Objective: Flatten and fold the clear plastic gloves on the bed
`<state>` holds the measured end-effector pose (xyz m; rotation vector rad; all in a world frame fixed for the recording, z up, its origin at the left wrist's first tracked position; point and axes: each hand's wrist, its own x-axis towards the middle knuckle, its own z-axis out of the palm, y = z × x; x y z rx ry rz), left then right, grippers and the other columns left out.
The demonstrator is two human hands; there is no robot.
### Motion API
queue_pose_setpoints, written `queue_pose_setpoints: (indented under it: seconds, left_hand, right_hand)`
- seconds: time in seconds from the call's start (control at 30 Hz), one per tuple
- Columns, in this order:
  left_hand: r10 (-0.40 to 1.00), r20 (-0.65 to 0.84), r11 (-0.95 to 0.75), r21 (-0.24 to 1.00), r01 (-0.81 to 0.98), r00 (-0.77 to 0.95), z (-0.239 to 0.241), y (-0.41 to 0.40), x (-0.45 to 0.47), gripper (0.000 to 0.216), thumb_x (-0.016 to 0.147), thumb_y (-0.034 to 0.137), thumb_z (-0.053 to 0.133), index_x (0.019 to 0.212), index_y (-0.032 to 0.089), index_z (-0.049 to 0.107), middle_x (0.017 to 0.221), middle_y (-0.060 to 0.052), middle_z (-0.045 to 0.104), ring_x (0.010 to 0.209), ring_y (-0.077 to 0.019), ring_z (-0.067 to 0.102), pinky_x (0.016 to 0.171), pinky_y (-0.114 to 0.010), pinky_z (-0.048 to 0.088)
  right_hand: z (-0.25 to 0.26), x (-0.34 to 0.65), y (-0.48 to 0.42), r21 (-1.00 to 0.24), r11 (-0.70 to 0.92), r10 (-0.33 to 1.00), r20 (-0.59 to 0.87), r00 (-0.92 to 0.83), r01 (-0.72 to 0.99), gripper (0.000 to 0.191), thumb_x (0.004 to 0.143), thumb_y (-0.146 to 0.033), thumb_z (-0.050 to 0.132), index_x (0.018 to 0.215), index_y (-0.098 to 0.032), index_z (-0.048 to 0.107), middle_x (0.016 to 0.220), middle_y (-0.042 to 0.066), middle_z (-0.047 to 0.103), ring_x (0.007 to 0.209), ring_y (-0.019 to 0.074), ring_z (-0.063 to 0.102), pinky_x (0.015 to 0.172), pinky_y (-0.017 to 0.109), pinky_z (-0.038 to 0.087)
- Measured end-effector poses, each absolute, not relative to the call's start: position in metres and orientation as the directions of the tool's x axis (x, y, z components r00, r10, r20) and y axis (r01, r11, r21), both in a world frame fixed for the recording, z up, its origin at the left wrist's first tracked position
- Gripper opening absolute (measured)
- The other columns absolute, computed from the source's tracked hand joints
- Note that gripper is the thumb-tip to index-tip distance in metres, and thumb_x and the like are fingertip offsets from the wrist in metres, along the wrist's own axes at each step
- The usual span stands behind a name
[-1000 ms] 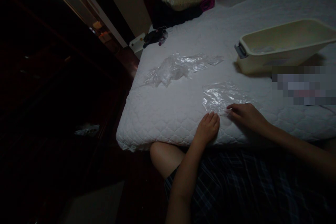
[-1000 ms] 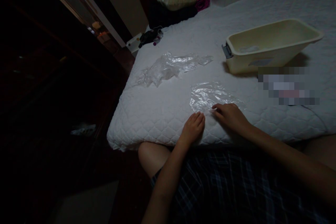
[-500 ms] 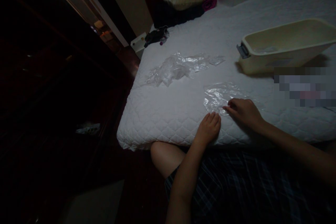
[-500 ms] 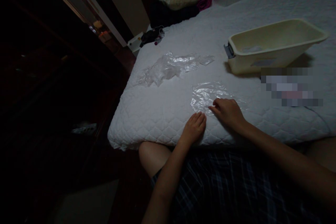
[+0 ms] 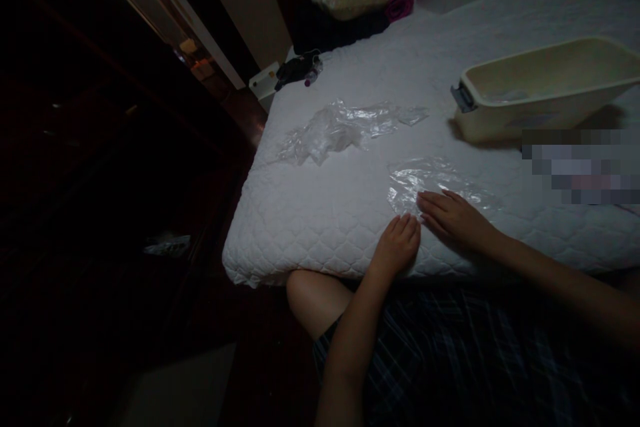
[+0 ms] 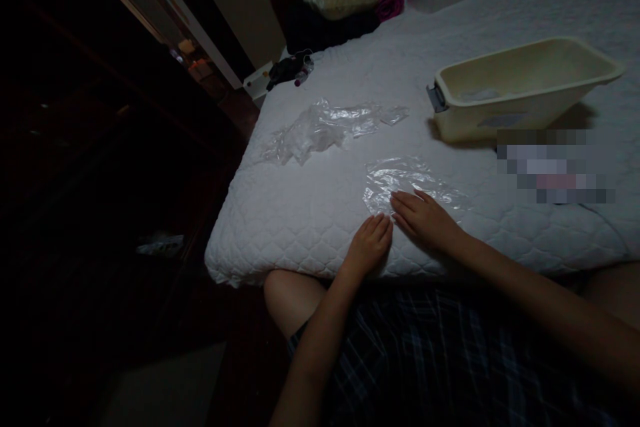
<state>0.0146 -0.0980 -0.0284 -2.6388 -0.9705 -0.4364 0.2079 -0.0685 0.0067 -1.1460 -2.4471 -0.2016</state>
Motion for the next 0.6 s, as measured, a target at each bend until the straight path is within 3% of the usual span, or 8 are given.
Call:
queue_pose_setpoints:
  seconds: [0.23,0.43,0.6]
  left_hand:
    - [0.594,0.301,-0.710,-0.240,0.662,0.746,-0.023,-0.101,0.014,0.040,0.095,0.016,0.031,0.126,0.011,0.055,0.140,-0.013,0.048,0.134,-0.0257,0.041,0.109,-0.044,0.040]
    - [0.585,0.346,-0.692,-0.259,0.674,0.734,-0.027,-0.104,0.013,0.039,0.093,0.015,0.033,0.125,0.013,0.056,0.142,-0.014,0.046,0.137,-0.0285,0.036,0.111,-0.052,0.034]
    - [0.600,0.388,-0.676,-0.223,0.703,0.700,-0.030,-0.104,0.014,0.040,0.094,0.017,0.034,0.127,0.012,0.055,0.142,-0.013,0.046,0.136,-0.0284,0.037,0.110,-0.052,0.035]
  right_hand:
    - [-0.022,0.214,-0.066,-0.074,0.633,0.750,0.307,-0.586,0.771,0.050,0.095,-0.039,0.030,0.132,-0.012,0.051,0.138,0.017,0.050,0.129,0.0267,0.046,0.109,0.051,0.025]
    - [-0.029,0.218,-0.066,-0.087,0.638,0.756,0.263,-0.600,0.765,0.063,0.093,-0.051,0.026,0.141,-0.012,0.041,0.144,0.018,0.042,0.135,0.0281,0.037,0.111,0.053,0.021]
    - [-0.029,0.215,-0.065,-0.133,0.646,0.753,0.269,-0.600,0.752,0.064,0.093,-0.051,0.026,0.145,-0.015,0.034,0.145,0.017,0.041,0.134,0.0282,0.039,0.110,0.055,0.022]
